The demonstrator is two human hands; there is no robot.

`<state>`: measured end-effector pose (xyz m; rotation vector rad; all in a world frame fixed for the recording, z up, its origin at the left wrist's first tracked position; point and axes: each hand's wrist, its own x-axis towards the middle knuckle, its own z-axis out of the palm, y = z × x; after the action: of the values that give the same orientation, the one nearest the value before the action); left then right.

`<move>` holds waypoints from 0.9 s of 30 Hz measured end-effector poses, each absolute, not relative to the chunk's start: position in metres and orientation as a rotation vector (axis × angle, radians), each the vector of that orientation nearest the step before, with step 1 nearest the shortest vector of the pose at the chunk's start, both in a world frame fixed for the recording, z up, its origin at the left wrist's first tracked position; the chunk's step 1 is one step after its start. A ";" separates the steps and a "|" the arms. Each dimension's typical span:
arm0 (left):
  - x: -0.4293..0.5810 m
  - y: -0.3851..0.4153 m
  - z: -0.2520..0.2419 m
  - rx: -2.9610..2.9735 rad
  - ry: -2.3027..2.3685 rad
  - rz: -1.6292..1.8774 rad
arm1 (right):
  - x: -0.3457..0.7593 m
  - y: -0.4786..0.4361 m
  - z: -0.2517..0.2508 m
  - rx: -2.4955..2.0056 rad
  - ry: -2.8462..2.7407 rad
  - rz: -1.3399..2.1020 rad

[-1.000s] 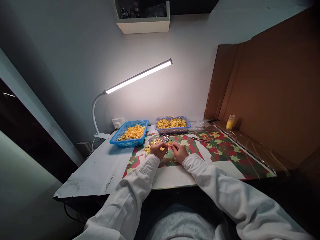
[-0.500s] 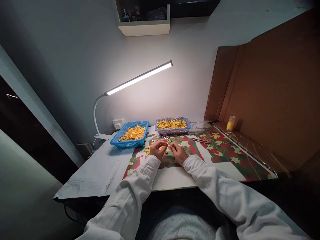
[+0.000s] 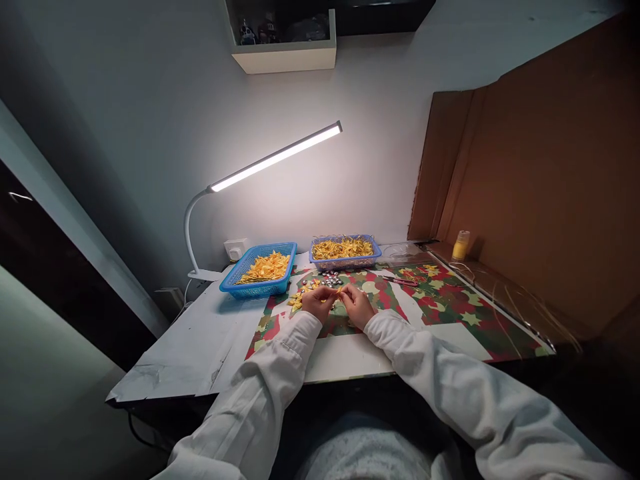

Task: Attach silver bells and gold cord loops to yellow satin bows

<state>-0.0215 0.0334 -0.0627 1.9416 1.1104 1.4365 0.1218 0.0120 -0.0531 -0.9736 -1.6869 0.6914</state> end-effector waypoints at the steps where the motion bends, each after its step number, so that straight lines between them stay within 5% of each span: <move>1: -0.022 0.032 -0.062 1.960 1.115 1.439 | 0.122 0.012 -0.052 -0.971 -1.685 0.695; 27: -0.021 0.017 -0.037 2.071 0.998 1.662 | 0.135 -0.007 -0.018 -0.914 -1.659 0.476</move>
<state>-0.0206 0.0168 -0.0375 2.0705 0.9978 1.6625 0.1350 -0.0075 -0.0180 -0.9144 -1.6593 0.4761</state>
